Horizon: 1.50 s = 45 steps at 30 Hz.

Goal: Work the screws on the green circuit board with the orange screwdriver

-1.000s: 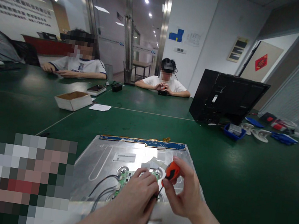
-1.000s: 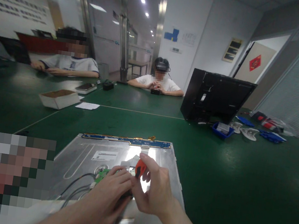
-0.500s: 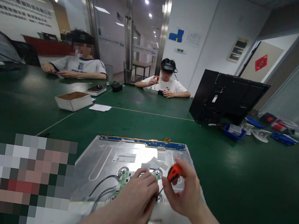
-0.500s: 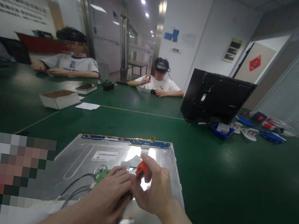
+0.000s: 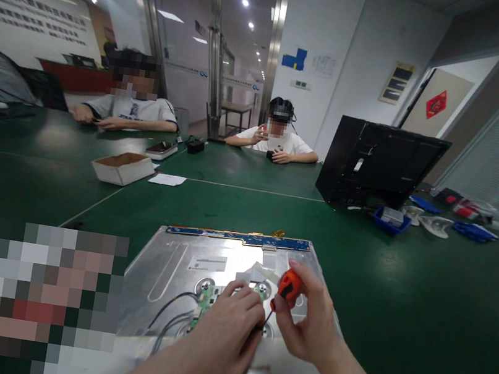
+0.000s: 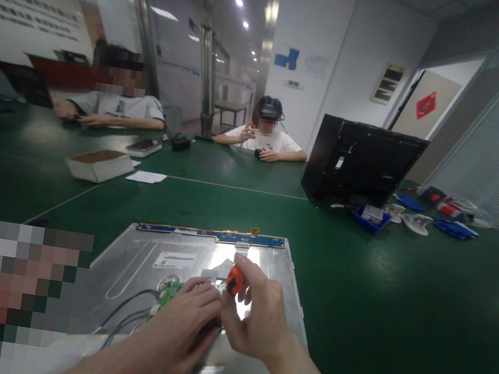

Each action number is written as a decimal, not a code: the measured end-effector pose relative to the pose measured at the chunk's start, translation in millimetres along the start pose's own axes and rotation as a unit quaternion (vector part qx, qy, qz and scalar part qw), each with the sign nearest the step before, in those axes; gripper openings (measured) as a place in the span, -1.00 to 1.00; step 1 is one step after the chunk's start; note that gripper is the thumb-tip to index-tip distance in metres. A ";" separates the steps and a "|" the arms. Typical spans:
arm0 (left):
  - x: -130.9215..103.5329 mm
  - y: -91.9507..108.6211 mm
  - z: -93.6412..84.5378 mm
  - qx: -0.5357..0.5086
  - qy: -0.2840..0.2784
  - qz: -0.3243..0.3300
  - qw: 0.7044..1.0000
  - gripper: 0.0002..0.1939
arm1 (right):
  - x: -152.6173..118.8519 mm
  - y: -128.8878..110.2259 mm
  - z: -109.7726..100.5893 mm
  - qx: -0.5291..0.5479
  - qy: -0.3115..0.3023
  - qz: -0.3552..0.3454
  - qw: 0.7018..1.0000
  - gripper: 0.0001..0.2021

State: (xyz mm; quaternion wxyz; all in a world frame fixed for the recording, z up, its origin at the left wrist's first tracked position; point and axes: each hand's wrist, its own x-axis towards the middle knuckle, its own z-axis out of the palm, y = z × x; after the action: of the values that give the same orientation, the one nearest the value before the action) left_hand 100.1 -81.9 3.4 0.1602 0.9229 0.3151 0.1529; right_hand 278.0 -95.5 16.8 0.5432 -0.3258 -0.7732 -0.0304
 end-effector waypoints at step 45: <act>0.3 1.2 -0.2 -0.003 0.012 0.004 1.000 -0.82 | 1.0 2.2 3.0 0.001 0.010 -0.002 1.000 -0.48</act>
State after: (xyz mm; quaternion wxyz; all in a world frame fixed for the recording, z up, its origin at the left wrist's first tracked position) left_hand 100.9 -82.5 4.1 0.1585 0.9217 0.3129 0.1658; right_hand 276.5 -92.2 15.8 0.5511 -0.3235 -0.7684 -0.0338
